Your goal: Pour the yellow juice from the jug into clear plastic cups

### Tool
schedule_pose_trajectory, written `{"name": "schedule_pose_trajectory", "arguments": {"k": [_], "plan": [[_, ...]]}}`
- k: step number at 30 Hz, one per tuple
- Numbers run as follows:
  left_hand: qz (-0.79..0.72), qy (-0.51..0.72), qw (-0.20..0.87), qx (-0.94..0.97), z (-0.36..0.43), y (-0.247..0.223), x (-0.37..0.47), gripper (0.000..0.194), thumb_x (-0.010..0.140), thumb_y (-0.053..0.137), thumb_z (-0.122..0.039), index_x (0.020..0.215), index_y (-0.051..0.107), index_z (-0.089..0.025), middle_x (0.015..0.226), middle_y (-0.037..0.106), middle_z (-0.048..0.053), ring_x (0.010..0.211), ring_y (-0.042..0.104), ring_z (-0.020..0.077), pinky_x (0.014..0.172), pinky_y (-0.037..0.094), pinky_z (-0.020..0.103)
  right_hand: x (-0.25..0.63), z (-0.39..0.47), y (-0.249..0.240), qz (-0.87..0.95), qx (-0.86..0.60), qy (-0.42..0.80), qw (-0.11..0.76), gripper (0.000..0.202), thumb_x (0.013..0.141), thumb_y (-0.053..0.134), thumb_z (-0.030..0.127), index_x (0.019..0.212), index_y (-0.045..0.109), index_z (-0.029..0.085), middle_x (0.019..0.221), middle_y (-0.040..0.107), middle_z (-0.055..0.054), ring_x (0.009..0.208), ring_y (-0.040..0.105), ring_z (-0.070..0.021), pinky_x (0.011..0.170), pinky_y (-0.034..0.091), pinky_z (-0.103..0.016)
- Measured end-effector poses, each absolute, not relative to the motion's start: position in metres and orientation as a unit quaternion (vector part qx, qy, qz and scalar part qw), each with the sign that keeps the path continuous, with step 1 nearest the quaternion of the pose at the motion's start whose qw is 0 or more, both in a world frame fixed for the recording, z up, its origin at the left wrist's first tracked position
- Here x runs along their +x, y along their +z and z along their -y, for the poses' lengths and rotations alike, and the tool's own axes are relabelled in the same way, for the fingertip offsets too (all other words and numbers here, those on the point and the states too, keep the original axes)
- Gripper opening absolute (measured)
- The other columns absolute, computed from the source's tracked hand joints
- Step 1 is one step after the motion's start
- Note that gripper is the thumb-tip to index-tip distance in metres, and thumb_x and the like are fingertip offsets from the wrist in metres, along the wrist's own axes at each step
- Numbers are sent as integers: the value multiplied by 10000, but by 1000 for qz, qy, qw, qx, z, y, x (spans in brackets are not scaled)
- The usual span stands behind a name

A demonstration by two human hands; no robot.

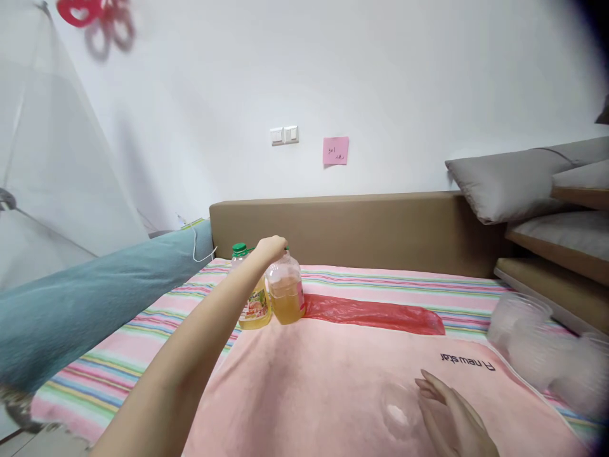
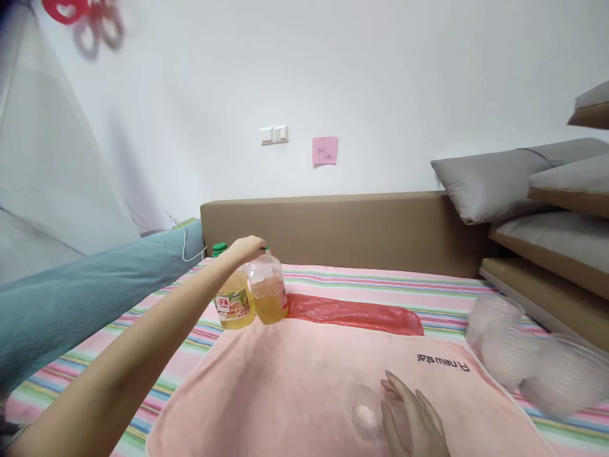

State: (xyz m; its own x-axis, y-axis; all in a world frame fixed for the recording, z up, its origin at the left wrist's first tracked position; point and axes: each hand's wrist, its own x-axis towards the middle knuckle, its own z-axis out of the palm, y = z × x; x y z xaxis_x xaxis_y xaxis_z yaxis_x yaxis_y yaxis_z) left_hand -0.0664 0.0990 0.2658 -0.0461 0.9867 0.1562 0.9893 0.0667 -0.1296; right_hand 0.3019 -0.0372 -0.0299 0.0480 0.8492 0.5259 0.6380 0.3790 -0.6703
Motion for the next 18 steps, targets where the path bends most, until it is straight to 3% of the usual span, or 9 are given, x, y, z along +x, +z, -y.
{"name": "schedule_pose_trajectory", "arguments": {"k": [3, 10, 14, 18], "plan": [[730, -11, 109, -675, -99, 275, -66, 335, 908, 564, -365, 1187, 567, -181, 1211, 593, 84, 1033, 605, 210, 871, 532, 420, 299, 37, -24, 685, -543, 113, 472, 391, 873, 422, 470, 1144, 569, 229, 1060, 732, -88, 989, 682, -299, 972, 453, -571], [736, -65, 165, -653, -96, 269, -58, 331, 904, 571, -365, 1175, 573, -176, 1198, 600, 82, 1042, 604, 212, 880, 526, 426, 299, 39, -21, 693, -552, 96, 453, 373, 883, 407, 406, 1183, 525, 217, 1007, 744, -69, 1002, 686, -266, 1122, 233, -586], [735, -104, 175, -647, -97, 267, -56, 282, 918, 541, -369, 1088, 610, -156, 1117, 641, 79, 1017, 615, 206, 886, 507, 414, 302, 40, -15, 674, -572, 87, 459, 386, 881, 397, 428, 1183, 518, 220, 989, 742, -65, 997, 686, -263, 1122, 217, -580], [730, -142, 173, -646, -95, 268, -56, 267, 953, 420, -270, 917, 658, -154, 1023, 694, 129, 1030, 629, 235, 854, 451, 316, 304, 40, -12, 667, -577, 90, 462, 377, 880, 386, 418, 1171, 517, 217, 973, 741, -70, 985, 689, -261, 1115, 222, -581]]}}
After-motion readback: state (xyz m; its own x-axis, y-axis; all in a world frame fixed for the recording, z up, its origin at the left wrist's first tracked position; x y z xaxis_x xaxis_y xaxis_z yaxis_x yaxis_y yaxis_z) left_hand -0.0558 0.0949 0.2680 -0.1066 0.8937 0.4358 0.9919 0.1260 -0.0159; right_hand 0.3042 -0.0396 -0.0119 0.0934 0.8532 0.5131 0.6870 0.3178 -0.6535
